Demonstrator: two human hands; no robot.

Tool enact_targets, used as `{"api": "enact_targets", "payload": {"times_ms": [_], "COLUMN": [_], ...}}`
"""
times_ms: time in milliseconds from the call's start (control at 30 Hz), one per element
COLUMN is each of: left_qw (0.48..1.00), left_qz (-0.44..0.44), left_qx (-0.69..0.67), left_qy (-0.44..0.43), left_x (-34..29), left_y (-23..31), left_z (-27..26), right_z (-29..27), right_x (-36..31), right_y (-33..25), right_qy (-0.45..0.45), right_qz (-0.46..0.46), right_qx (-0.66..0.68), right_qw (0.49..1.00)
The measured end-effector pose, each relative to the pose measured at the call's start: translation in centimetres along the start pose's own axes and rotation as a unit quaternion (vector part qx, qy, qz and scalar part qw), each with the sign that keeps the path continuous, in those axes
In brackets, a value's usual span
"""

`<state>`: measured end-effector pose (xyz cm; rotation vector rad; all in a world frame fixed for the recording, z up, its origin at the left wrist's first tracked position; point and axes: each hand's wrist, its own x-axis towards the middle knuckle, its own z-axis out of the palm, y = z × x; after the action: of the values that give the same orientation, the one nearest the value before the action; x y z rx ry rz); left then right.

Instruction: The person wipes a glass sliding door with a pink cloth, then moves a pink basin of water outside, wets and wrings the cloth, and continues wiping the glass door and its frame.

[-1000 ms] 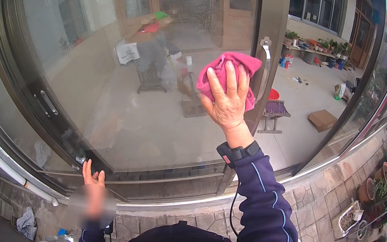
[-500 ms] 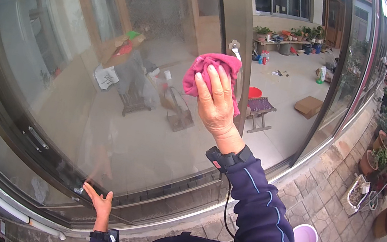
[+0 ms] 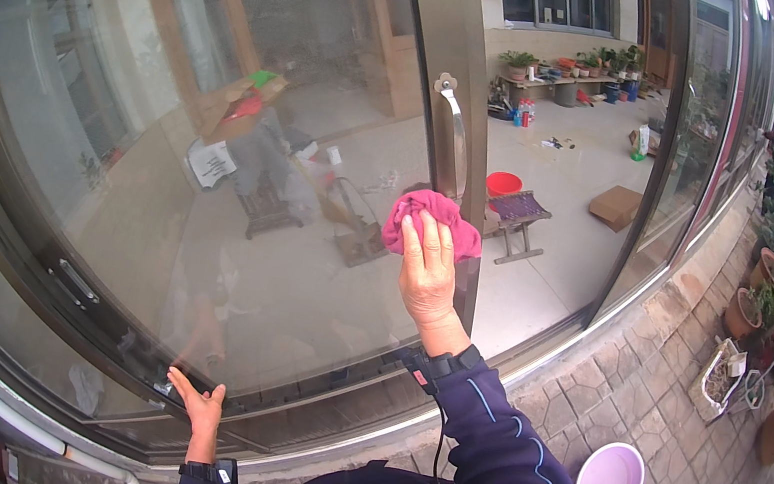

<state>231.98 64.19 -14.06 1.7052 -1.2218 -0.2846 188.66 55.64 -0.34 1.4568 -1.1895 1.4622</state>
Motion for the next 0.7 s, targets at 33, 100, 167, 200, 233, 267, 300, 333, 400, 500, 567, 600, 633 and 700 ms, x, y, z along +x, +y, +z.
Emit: {"api": "enact_targets", "payload": {"times_ms": [33, 100, 167, 200, 233, 267, 300, 333, 400, 500, 567, 600, 633, 700], "left_qw": [1.0, 1.0, 1.0, 1.0, 1.0, 0.999, 0.999, 1.0, 1.0, 0.997, 0.998, 0.998, 0.998, 0.999], "left_qz": [-0.001, -0.003, -0.008, -0.002, -0.001, 0.0, 0.0, -0.004, -0.008, 0.003, 0.009, 0.009, 0.014, 0.005], "left_qx": [-0.004, 0.004, 0.006, 0.029, 0.028, 0.031, 0.034, 0.03, 0.011, 0.076, 0.062, 0.055, 0.057, 0.052], "left_qy": [-0.002, -0.001, 0.004, 0.009, 0.009, 0.008, 0.008, 0.007, 0.008, 0.013, 0.012, 0.01, 0.01, 0.007], "left_x": [0.0, 0.2, 0.5, 0.5, 0.7, 0.7, 0.7, 0.7, 0.7, 0.6, 0.7, 0.7, 0.8, 0.8], "left_y": [-0.1, -0.3, -0.4, -0.4, -0.3, -0.3, -0.3, -0.2, -0.1, -0.1, -0.2, -0.3, -0.4, -0.7], "left_z": [0.0, 0.1, 0.3, 0.3, 0.5, 0.5, 0.5, 0.5, 0.4, 0.3, 0.2, 0.2, 0.1, 0.0], "right_z": [-0.9, -3.2, -5.4, -6.3, -6.9, -7.6, -7.9, -7.9, -7.4, -5.8, -4.2, -3.6, -2.9, -2.1], "right_x": [-0.9, -1.9, -0.9, 0.5, 2.6, 5.0, 8.0, 11.2, 18.1, 24.9, 25.9, 25.1, 24.1, 20.8], "right_y": [-0.1, 0.0, 0.1, 0.6, 1.2, 2.0, 2.8, 3.3, 4.7, 5.8, 6.2, 6.5, 6.8, 7.9], "right_qy": [-0.017, -0.017, 0.032, 0.067, 0.106, 0.128, 0.147, 0.165, 0.203, 0.13, 0.025, 0.035, 0.054, 0.051], "right_qz": [0.017, 0.091, 0.195, 0.193, 0.199, 0.189, 0.157, 0.135, -0.004, -0.126, -0.171, -0.183, -0.198, -0.161], "right_qx": [0.044, 0.118, 0.227, 0.222, 0.244, 0.228, 0.224, 0.258, 0.256, 0.197, 0.198, 0.191, 0.183, 0.215], "right_qw": [0.999, 0.989, 0.954, 0.953, 0.943, 0.947, 0.951, 0.942, 0.945, 0.964, 0.965, 0.964, 0.961, 0.962]}}
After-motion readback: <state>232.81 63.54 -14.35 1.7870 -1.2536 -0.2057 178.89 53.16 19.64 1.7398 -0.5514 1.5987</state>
